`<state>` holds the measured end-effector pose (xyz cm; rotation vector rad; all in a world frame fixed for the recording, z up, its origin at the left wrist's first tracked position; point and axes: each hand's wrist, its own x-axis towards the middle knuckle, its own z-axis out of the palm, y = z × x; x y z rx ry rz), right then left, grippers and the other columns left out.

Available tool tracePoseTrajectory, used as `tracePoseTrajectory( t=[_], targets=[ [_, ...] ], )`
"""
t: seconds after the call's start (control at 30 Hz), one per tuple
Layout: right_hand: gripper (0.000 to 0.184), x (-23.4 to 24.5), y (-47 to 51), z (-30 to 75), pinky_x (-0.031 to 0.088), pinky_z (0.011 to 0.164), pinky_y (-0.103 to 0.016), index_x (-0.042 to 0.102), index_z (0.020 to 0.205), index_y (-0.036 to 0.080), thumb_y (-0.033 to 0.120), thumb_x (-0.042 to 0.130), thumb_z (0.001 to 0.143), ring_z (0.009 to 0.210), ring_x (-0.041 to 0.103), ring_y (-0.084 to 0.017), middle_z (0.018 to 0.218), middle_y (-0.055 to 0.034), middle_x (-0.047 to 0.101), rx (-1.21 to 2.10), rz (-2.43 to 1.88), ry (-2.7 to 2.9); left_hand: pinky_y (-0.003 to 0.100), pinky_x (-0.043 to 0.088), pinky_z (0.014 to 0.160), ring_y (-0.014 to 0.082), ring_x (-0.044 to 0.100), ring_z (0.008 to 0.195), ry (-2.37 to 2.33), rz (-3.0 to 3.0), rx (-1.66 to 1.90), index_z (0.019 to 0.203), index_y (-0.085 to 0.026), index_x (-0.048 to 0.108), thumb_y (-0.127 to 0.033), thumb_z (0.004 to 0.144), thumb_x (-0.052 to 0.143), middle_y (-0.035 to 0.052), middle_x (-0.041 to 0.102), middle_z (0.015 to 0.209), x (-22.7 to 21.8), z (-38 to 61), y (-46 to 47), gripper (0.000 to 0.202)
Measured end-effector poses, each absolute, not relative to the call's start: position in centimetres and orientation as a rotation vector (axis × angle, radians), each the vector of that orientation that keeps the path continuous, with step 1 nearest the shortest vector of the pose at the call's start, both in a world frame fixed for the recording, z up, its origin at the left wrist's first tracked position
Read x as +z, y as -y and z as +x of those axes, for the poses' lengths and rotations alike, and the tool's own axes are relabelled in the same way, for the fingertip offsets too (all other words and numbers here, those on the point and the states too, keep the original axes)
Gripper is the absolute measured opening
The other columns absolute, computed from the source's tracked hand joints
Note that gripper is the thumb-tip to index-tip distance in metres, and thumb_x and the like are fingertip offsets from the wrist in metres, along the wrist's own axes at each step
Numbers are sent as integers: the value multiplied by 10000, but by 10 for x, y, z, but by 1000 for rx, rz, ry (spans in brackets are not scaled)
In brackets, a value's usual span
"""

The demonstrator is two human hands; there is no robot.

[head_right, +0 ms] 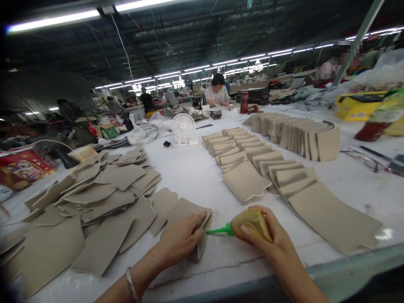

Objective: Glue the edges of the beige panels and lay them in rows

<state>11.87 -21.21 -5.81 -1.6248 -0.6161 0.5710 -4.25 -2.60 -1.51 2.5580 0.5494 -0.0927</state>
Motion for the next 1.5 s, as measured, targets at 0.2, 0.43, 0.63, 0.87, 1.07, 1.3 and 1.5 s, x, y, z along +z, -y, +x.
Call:
tracePoseTrajectory(
  t=[0.2,0.43,0.63,0.87,1.07,1.3,1.5],
  targets=[
    [585,-60,217,114,505,786,-349,467,1216,277,551,718,764,896,620,-271,960,-16,641,741,-1558,628,334,456,908,238,593,1006,-585,2535,-114,1348,-234,487,-259,899,361,61,632,1107,-15,-44,27,467],
    [599,-54,218,109,503,789,-348,468,1210,273,560,716,746,893,609,-266,974,-22,620,686,-1575,632,363,464,906,255,594,1006,-568,2526,-114,1368,-204,485,-265,898,371,77,633,1106,-15,-43,29,488],
    [573,-58,221,114,530,772,-349,495,1194,268,562,708,751,872,633,-277,964,-36,633,607,-1645,734,348,453,927,246,586,1037,-586,2512,-119,1394,-215,471,-269,905,373,73,625,1138,-16,-44,29,502],
    [572,-55,219,123,533,751,-322,530,1155,270,591,712,717,841,636,-261,946,-27,638,534,-1712,765,356,458,903,253,593,1013,-579,2507,-120,1377,-212,485,-253,901,358,74,625,1119,-13,-43,31,495],
    [594,-67,221,124,493,807,-301,467,1223,297,592,696,761,944,608,-245,1057,-19,607,439,-1704,708,342,456,896,243,593,1012,-556,2500,-100,1353,-207,507,-233,893,355,73,629,1115,-16,-43,29,486],
    [610,-64,213,134,488,813,-323,457,1234,293,590,705,762,931,604,-252,1038,-24,604,472,-1688,731,343,457,920,238,596,1026,-532,2463,-67,1374,-187,499,-207,887,355,81,629,1151,-16,-43,27,508],
    [607,-69,213,134,492,800,-336,452,1245,287,576,703,775,905,605,-251,1028,-23,607,532,-1659,750,368,457,964,251,597,1063,-507,2432,-41,1343,-189,532,-195,872,365,81,641,1166,-21,-42,23,500]
  ],
)
